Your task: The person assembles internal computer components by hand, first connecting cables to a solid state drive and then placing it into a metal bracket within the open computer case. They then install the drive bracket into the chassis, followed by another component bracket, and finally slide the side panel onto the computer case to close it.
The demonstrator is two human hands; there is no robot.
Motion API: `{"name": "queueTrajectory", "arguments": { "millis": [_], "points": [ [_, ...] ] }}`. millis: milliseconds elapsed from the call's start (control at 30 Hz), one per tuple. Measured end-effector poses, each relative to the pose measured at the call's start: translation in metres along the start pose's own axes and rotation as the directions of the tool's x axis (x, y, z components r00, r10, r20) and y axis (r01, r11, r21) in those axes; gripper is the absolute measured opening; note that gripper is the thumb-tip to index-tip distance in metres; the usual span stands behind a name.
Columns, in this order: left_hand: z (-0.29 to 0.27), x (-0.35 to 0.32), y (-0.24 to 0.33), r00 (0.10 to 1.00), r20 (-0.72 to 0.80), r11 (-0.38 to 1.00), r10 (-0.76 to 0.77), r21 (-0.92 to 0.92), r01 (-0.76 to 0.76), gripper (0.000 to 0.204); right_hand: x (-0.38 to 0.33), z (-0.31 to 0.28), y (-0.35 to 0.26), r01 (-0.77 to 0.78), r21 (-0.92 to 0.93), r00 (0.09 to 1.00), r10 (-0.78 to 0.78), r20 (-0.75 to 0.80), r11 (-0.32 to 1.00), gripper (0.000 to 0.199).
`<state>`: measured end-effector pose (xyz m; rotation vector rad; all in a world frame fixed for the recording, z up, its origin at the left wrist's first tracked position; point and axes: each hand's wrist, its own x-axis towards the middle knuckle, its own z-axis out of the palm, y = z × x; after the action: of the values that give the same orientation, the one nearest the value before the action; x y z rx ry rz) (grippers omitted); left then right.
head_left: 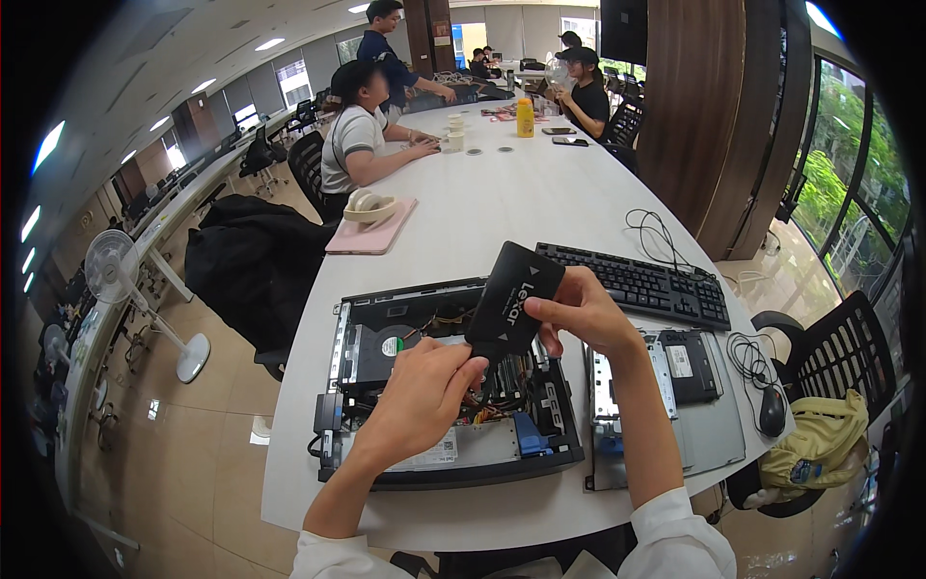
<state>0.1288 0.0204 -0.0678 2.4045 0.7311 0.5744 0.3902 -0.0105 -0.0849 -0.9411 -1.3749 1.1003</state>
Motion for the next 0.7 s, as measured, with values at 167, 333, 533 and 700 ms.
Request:
{"name": "queueTrajectory", "arguments": {
  "millis": [167, 333, 533, 700],
  "points": [
    [-0.0006, -0.0002, -0.0026, 0.999, 0.034, 0.999, -0.042, -0.003, 0.042, 0.039, 0.0008, 0.0002, 0.0020, 0.010, 0.113, 0.999, -0.005, -0.043, 0.994, 0.027],
    [0.0004, -0.0011, -0.0010, 0.999, 0.027, 1.000, -0.028, 0.006, 0.027, 0.039, 0.0001, -0.0016, 0.0005, -0.040, 0.169, 0.998, 0.047, -0.038, 0.985, 0.029],
    [-0.0014, -0.0012, 0.0008, 0.999, 0.043, 1.000, -0.020, -0.005, 0.020, 0.039, 0.0030, 0.0026, 0.0013, -0.054, 0.173, 0.998, 0.060, -0.032, 0.983, 0.032],
    [-0.0022, -0.0017, 0.0021, 0.998, 0.058, 1.000, -0.025, 0.011, 0.025, 0.038, 0.0002, 0.0012, -0.0024, -0.067, 0.136, 0.997, 0.070, -0.015, 0.988, 0.034]
  ]
}}
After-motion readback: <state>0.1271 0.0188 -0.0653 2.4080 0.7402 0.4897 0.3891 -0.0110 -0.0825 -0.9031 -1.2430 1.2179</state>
